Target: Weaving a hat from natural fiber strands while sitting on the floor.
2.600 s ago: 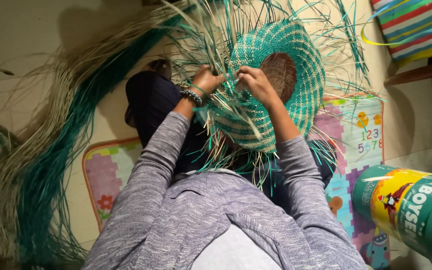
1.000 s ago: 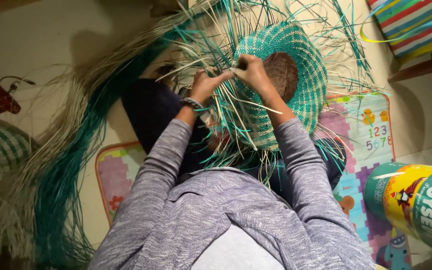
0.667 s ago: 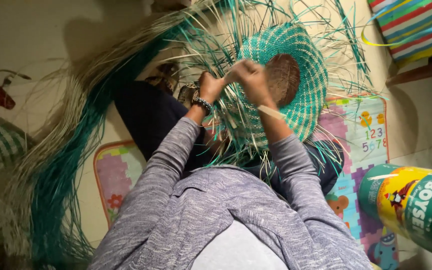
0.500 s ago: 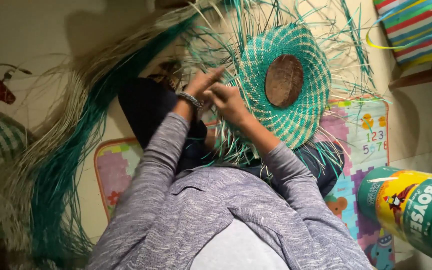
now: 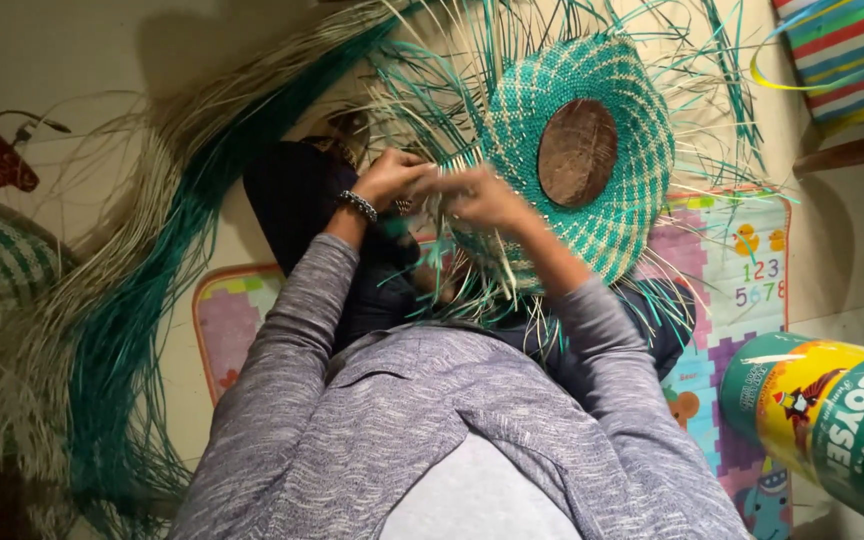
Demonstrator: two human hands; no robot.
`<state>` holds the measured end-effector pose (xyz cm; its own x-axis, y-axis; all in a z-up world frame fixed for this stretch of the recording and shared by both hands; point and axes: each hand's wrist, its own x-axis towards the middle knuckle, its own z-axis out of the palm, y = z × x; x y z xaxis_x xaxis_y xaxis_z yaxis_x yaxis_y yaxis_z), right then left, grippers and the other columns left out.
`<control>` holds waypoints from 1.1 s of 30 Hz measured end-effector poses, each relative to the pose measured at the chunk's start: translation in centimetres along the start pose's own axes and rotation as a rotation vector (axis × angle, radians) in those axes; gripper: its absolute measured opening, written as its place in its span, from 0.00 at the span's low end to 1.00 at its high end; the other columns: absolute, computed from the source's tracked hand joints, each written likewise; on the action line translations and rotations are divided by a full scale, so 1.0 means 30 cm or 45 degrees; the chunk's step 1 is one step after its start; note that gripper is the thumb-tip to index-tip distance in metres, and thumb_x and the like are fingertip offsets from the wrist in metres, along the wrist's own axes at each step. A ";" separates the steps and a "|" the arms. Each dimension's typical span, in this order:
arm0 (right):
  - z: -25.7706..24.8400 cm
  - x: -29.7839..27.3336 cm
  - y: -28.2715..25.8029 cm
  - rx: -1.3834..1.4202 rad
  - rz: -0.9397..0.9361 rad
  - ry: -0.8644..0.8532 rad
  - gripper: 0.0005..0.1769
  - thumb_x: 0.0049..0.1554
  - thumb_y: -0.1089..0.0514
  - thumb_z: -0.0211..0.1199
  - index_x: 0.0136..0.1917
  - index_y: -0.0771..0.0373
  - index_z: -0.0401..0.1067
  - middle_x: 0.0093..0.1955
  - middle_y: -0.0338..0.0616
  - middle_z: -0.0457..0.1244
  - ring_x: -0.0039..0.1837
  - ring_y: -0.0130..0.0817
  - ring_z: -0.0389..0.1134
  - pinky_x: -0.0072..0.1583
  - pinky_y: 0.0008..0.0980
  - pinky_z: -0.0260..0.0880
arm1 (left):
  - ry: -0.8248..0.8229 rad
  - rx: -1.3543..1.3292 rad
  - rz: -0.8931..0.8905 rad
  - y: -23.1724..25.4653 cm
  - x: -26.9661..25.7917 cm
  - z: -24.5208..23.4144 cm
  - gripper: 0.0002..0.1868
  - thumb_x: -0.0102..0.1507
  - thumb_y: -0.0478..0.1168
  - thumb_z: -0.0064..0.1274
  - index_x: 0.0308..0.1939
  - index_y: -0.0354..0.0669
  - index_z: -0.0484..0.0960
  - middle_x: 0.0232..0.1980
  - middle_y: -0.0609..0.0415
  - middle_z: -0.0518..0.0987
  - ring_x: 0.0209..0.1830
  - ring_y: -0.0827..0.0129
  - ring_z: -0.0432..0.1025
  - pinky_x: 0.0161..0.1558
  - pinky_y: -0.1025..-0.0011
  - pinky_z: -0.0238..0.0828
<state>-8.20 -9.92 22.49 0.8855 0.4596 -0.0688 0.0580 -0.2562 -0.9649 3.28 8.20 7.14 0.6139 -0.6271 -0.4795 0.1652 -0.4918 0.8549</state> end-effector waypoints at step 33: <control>-0.288 0.075 0.140 -0.571 0.424 0.126 0.25 0.48 0.71 0.59 0.60 0.60 0.75 0.62 0.52 0.61 0.64 0.51 0.64 0.66 0.52 0.70 | -0.017 -0.950 0.055 0.021 -0.036 0.075 0.10 0.62 0.32 0.47 0.25 0.44 0.72 0.23 0.58 0.71 0.18 0.76 0.60 0.22 0.77 0.57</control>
<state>-2.00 -17.31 20.46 0.9271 0.2159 -0.3063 -0.0607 -0.7200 -0.6913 0.99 7.20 7.75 0.6228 -0.6464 -0.4408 0.6242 0.0709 0.7780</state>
